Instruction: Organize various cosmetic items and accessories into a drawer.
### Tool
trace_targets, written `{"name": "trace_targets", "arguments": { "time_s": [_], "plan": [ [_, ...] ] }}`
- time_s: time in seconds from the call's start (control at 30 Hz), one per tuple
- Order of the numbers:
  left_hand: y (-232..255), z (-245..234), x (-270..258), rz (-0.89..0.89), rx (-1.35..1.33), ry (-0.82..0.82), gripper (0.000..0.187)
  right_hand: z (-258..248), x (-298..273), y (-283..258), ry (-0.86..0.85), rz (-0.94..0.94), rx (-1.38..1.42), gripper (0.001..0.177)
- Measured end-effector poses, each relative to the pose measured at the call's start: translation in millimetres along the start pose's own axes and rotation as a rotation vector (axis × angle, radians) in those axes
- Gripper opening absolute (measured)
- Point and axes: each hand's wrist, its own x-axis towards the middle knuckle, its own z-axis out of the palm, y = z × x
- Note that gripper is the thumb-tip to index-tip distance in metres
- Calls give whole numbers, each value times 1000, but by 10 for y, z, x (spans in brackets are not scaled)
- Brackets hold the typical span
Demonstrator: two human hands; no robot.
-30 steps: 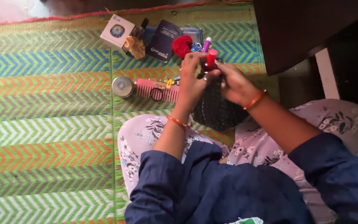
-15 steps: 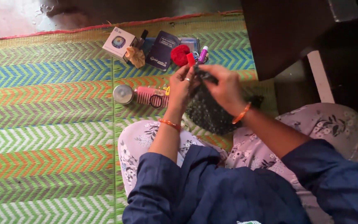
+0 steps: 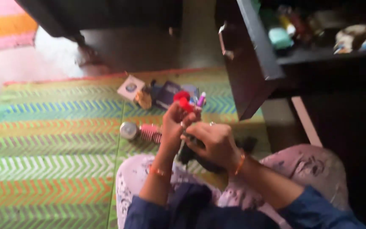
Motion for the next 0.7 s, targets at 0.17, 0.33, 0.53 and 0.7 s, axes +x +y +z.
{"name": "trace_targets", "arguments": {
  "time_s": [0.17, 0.33, 0.53, 0.7],
  "plan": [
    [847, 772, 147, -13, 82, -133, 38, -673, 225, -177, 296, -74, -98, 24],
    [1307, 1494, 565, 220, 614, -193, 40, -1319, 326, 84, 512, -37, -126, 33],
    [1407, 2221, 1456, 613, 1053, -365, 29, -1946, 517, 625, 644, 149, -50, 40],
    [1047, 2649, 2531, 754, 1206, -392, 19, -2184, 642, 1115, 734, 265, -94, 34]
  ]
}}
